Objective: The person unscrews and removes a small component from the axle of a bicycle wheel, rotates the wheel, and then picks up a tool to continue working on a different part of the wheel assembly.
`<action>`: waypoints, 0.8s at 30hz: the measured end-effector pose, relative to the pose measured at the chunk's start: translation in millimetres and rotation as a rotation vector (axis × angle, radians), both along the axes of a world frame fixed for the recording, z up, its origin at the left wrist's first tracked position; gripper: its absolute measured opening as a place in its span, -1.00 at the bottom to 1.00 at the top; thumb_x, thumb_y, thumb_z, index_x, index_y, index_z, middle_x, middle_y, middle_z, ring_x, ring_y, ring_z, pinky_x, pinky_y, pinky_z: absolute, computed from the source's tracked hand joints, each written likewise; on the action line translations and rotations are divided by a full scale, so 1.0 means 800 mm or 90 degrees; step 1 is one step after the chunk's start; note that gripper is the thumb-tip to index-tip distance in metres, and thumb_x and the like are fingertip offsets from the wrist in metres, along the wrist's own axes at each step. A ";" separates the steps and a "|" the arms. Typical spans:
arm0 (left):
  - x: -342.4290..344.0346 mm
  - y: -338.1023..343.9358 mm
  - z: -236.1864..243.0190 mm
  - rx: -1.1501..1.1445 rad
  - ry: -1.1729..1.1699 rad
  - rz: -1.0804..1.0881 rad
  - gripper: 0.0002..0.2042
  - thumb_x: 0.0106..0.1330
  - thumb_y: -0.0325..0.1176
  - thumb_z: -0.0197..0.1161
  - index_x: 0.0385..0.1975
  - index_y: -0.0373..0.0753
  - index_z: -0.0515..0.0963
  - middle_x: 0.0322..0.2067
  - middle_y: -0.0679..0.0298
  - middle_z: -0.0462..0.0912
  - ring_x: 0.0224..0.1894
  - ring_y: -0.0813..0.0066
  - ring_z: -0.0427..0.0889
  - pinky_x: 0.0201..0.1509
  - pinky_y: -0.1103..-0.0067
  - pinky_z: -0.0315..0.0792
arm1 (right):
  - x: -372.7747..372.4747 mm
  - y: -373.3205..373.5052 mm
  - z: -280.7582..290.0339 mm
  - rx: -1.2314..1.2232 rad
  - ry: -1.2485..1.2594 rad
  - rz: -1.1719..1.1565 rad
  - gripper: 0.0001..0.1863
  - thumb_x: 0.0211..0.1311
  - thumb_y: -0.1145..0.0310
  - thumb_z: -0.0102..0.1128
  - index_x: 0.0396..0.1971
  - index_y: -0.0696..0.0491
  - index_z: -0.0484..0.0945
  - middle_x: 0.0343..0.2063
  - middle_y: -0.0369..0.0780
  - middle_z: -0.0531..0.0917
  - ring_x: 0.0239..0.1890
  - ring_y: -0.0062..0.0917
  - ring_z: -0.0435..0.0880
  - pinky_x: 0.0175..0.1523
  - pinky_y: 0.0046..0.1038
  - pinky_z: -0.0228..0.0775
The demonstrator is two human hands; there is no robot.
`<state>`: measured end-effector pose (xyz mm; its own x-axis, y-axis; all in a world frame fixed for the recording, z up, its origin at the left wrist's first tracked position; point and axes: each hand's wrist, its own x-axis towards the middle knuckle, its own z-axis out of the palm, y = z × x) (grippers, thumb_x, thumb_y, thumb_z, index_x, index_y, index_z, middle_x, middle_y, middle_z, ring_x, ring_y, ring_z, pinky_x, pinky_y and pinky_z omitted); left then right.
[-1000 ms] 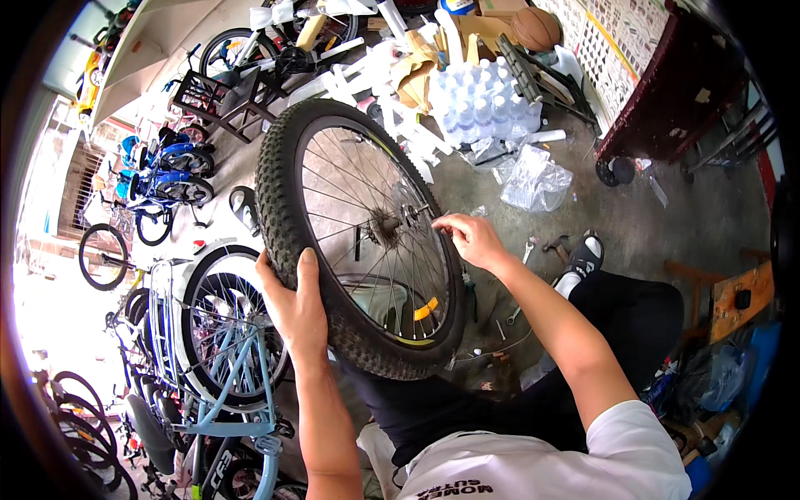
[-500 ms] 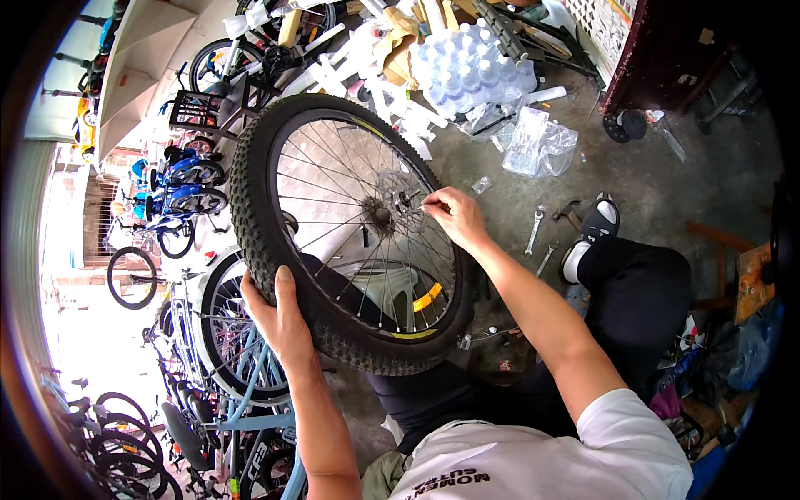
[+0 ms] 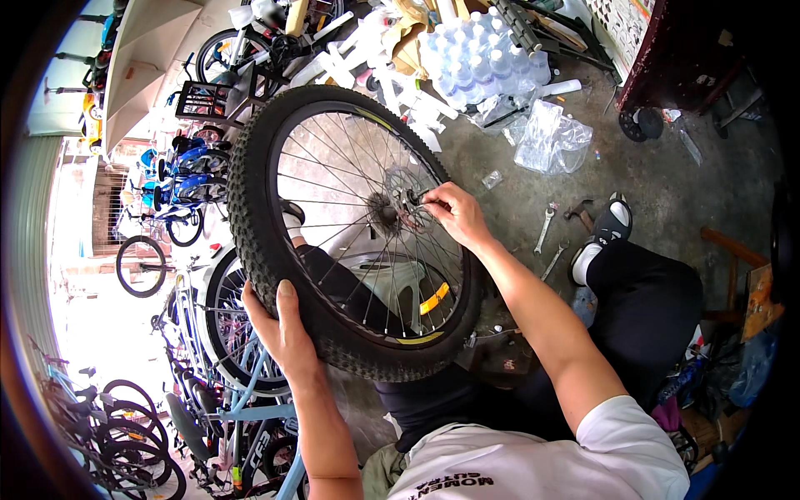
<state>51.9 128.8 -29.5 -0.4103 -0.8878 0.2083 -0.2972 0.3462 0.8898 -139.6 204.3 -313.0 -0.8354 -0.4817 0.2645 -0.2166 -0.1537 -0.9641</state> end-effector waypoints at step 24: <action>0.011 0.010 -0.002 -0.020 -0.024 0.015 -0.35 0.46 -0.21 0.26 0.40 -0.41 0.17 0.11 0.07 0.50 0.01 0.41 0.55 0.11 0.56 0.48 | -0.028 0.018 0.002 0.054 0.008 0.088 -0.75 0.07 0.34 0.52 -0.31 0.04 0.63 -0.34 -0.25 0.70 -0.24 -0.32 0.72 -0.11 -0.36 0.52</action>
<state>60.7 136.9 -31.3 -0.3975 -0.8907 0.2204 -0.3394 0.3659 0.8665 -162.4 218.4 -311.7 -0.7561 -0.6133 0.2284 -0.2116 -0.1012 -0.9721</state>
